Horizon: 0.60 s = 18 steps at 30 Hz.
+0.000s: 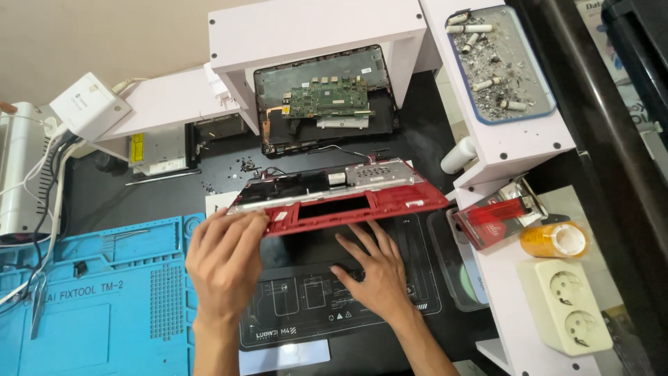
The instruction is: The person assembles a laptop by first handling the red chassis and then placing the black screen panel onto it. They use a screwdriver to secure the screen to the chassis, tightening screws along the edges of the display.
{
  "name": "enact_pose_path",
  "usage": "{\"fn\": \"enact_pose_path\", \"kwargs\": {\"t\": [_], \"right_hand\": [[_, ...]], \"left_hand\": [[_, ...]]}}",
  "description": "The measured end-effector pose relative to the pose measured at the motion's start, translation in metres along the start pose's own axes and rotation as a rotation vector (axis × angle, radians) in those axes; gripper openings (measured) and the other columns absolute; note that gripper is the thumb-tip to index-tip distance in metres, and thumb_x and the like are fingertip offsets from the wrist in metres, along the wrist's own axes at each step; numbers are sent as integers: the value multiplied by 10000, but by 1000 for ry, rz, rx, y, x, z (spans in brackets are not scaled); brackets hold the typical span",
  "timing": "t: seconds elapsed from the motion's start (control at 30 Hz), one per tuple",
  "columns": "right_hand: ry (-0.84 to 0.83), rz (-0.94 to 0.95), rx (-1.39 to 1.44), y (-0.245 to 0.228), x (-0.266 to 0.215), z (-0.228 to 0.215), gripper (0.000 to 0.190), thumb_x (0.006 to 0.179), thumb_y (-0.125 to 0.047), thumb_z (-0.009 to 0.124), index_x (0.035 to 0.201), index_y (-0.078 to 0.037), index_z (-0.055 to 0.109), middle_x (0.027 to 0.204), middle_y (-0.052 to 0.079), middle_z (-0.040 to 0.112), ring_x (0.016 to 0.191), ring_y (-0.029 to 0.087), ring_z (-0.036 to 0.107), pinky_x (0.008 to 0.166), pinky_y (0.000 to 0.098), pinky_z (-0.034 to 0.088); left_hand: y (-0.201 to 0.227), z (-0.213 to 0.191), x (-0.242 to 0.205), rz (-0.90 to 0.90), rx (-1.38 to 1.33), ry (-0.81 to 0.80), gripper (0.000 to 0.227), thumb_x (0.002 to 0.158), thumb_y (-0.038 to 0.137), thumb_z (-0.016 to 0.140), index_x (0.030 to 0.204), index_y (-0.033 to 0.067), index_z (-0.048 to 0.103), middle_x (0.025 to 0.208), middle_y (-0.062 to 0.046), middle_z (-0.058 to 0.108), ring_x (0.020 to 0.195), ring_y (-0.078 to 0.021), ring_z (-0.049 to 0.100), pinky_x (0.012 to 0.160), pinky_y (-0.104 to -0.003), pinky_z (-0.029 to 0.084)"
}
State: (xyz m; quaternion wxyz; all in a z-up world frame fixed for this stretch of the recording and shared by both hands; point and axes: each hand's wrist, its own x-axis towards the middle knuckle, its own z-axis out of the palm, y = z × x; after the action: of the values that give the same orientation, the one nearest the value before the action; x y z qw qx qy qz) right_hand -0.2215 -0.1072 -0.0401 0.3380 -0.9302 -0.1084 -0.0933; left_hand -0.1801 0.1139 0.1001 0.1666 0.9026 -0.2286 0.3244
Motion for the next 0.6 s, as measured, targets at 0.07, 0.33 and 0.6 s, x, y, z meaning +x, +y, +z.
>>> {"fn": "enact_pose_path", "kwargs": {"t": [0.07,0.33,0.6], "right_hand": [[24,17,24,7,-6,7,541,823,-383,786,1307,-157,704,1445,88,584,1400,365,444,1143,531,344],[154,601,762,120,-74,88,465,1085,-369,503,1127,26,746,1148,210,722,1154,324,676,1052,481,541],[144,481,2075,74,-35,7,854,1001,-635,458,1556,8,369,1526,261,461,1321,450,520,1064,682,384]], "left_hand": [[6,-2,-16,17,-19,18,197,848,-32,685,1034,16,725,1038,-80,748,1016,-251,708,1033,-436,527],[18,-5,-82,19,60,104,217,842,-61,667,1021,28,751,1073,-79,771,1089,-236,708,1046,-432,481],[24,-2,-123,42,58,-12,199,881,37,707,1073,53,757,1115,-70,766,1143,-193,680,1059,-410,396]]}}
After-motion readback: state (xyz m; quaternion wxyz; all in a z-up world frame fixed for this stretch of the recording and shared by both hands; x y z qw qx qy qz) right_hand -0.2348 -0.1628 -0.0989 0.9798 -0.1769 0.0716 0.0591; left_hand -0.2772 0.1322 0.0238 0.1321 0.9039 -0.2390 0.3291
